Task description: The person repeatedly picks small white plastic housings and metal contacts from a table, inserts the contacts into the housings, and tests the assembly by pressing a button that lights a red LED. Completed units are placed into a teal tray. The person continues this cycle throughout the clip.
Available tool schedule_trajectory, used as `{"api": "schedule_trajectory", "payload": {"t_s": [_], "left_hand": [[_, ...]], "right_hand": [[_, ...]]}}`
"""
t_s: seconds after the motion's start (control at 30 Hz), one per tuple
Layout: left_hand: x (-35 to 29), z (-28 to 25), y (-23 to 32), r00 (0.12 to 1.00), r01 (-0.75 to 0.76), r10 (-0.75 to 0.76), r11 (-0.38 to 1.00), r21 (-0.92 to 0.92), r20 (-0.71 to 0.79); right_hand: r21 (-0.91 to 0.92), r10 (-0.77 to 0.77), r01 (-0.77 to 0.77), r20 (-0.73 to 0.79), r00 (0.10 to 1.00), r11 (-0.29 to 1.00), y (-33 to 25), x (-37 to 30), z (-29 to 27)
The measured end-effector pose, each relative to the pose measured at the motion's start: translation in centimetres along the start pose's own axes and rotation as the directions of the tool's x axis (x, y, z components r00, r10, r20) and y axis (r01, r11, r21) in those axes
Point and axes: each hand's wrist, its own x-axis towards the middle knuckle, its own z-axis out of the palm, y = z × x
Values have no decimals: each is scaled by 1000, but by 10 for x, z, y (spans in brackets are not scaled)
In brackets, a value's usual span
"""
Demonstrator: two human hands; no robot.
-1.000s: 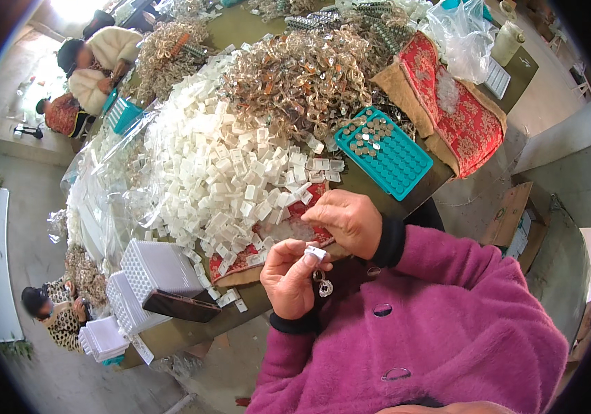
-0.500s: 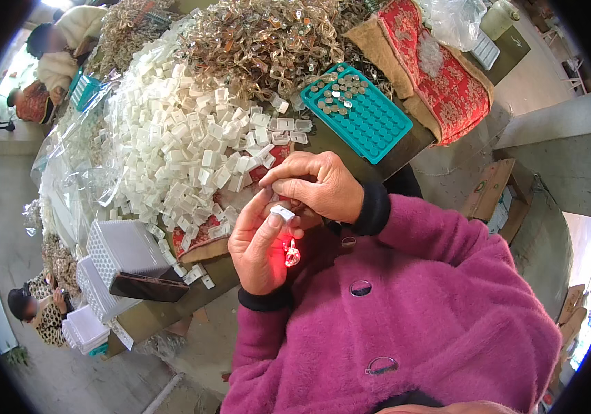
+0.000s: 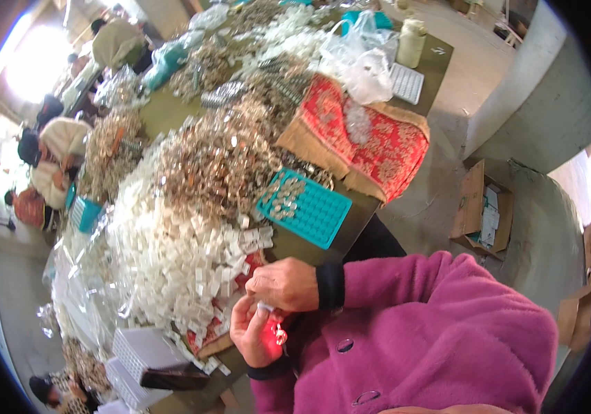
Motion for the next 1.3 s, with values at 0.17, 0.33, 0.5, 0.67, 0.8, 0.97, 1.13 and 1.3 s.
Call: {"api": "schedule_trajectory", "payload": {"t_s": [0.17, 0.33, 0.5, 0.67, 0.8, 0.97, 1.13, 1.3], "left_hand": [[-1, -3, 4, 998, -63, 64, 995, 79, -12], [-2, 5, 8, 997, -37, 54, 964, 264, -57], [-9, 5, 3, 999, 23, -22, 999, -27, 35], [-9, 7, 3, 996, 69, -63, 993, -91, 63], [-7, 9, 0, 995, 67, -60, 993, -95, 81], [-4, 12, -3, 992, 109, -102, 989, -103, 69], [-3, 15, -6, 989, 136, -127, 984, -119, 77], [-13, 15, -4, 982, 179, -177, 984, -13, 65]], "right_hand": [[106, 246, -259, 123, 961, 960, -5, -2, -1], [323, 366, -331, -55, 929, 887, -18, 11, -15], [661, 596, -538, 167, 785, 524, -33, -3, -34], [528, 476, -432, 59, 878, 731, -36, -4, -38], [450, 424, -387, 20, 905, 804, -36, -3, -38], [413, 361, -343, 35, 932, 844, -28, -8, -38], [461, 361, -344, 54, 931, 818, -24, -7, -42], [427, 296, -348, 186, 937, 834, -23, -7, -57]]}}
